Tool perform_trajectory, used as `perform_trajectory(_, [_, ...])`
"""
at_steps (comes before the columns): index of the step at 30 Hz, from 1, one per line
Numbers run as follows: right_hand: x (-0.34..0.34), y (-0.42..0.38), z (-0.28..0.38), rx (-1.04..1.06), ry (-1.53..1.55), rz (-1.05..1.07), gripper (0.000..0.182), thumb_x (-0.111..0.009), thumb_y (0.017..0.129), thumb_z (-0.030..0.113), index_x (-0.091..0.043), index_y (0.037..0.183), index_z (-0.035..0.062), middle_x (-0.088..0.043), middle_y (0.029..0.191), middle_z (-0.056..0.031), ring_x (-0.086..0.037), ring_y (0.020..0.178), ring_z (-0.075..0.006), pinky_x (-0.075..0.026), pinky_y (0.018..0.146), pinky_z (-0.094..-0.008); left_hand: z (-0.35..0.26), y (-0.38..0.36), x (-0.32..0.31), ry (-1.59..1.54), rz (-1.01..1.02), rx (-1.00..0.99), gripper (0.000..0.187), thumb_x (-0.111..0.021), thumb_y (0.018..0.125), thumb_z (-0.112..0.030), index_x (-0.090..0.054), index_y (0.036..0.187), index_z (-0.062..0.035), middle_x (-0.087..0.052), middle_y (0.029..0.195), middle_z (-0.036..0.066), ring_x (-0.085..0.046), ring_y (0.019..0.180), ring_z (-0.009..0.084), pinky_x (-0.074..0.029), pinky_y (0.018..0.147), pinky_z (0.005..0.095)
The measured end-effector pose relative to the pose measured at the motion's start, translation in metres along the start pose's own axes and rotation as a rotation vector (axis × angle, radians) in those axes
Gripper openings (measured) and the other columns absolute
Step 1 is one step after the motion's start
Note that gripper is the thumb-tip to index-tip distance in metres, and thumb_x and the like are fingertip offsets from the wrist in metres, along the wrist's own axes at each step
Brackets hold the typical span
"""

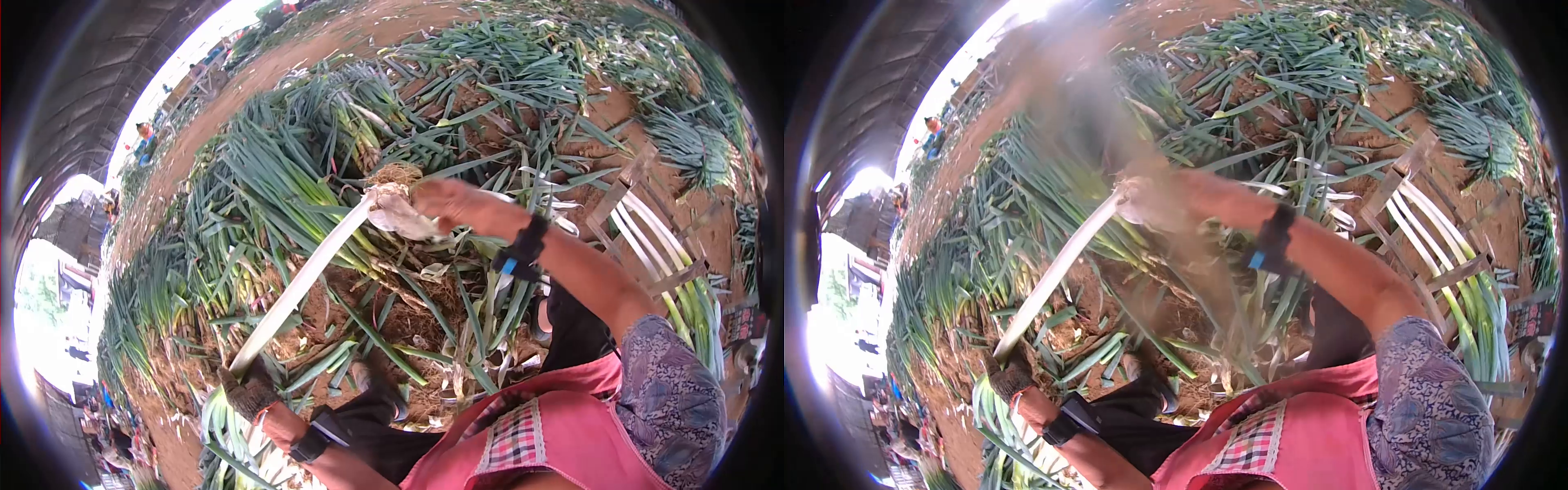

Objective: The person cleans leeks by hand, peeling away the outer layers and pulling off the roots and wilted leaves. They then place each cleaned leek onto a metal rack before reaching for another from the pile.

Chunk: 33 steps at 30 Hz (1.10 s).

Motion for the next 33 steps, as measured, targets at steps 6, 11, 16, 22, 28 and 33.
perform_trajectory(6, [-0.046, -0.003, -0.002, 0.060, 0.219, 0.079, 0.030, -0.062, 0.083, 0.025, -0.049, 0.104, 0.0080, -0.048, 0.073, 0.0025, -0.050, 0.060, -0.0058, -0.045, 0.054, -0.0229, 0.019, 0.015, -0.005, -0.360, 0.030, 0.230, 0.033, -0.058, 0.085, -0.022, -0.055, 0.102, 0.0052, -0.056, 0.103, 0.019, -0.052, 0.099, 0.0326, -0.042, 0.090, 0.0504])
perform_trajectory(11, [0.013, 0.014, -0.016, 0.303, -0.591, -0.062, 0.023, -0.052, 0.086, 0.025, -0.054, 0.099, 0.0063, -0.058, 0.083, -0.0064, -0.060, 0.072, -0.0192, -0.045, 0.055, -0.0378, 0.021, 0.021, 0.003, -0.275, 0.111, 0.191, 0.032, -0.058, 0.085, -0.022, -0.055, 0.102, 0.0057, -0.057, 0.100, 0.019, -0.053, 0.098, 0.0340, -0.040, 0.091, 0.0530])
perform_trajectory(16, [0.184, 0.006, -0.046, 0.207, -1.274, -0.765, 0.020, -0.047, 0.078, 0.019, -0.058, 0.069, 0.0055, -0.060, 0.070, -0.0150, -0.059, 0.067, -0.0313, -0.046, 0.060, -0.0391, 0.005, 0.029, 0.026, -0.029, 0.152, -0.172, 0.029, -0.055, 0.086, -0.020, -0.053, 0.096, 0.0078, -0.058, 0.095, 0.021, -0.054, 0.095, 0.0363, -0.040, 0.092, 0.0543])
perform_trajectory(22, [0.194, -0.030, -0.058, -0.308, -1.124, -0.328, 0.039, -0.067, 0.061, 0.025, -0.061, 0.096, 0.0080, -0.060, 0.090, -0.0185, -0.059, 0.082, -0.0353, -0.047, 0.073, -0.0424, -0.022, 0.018, 0.024, -0.491, -0.082, 0.026, 0.021, -0.055, 0.084, -0.015, -0.050, 0.081, 0.0055, -0.055, 0.076, 0.017, -0.056, 0.078, 0.0322, -0.048, 0.078, 0.0471])
perform_trajectory(28, [0.110, -0.004, 0.000, 0.077, -0.894, -0.230, 0.029, -0.054, 0.082, 0.034, -0.060, 0.093, 0.0075, -0.059, 0.077, -0.0060, -0.056, 0.066, -0.0218, -0.046, 0.059, -0.0332, -0.020, 0.032, 0.037, -0.425, 0.037, 0.018, 0.022, -0.057, 0.080, -0.019, -0.050, 0.074, 0.0000, -0.052, 0.066, 0.011, -0.055, 0.065, 0.0264, -0.050, 0.062, 0.0391])
perform_trajectory(33, [0.009, -0.021, 0.017, 0.211, -0.582, 0.296, 0.043, -0.045, 0.092, 0.042, -0.057, 0.112, 0.0062, -0.061, 0.104, -0.0008, -0.050, 0.071, -0.0097, -0.045, 0.064, -0.0263, -0.037, -0.003, -0.009, -0.349, 0.106, -0.044, 0.018, -0.059, 0.078, -0.017, -0.048, 0.071, -0.0037, -0.046, 0.061, 0.005, -0.047, 0.059, 0.0193, -0.041, 0.063, 0.0325])
Point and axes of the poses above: each hand's wrist, its own y-axis towards the middle knuckle, its own x-axis out of the back of the hand, z = x × y, the point moved 4 cm from there along y, towards the middle knuckle
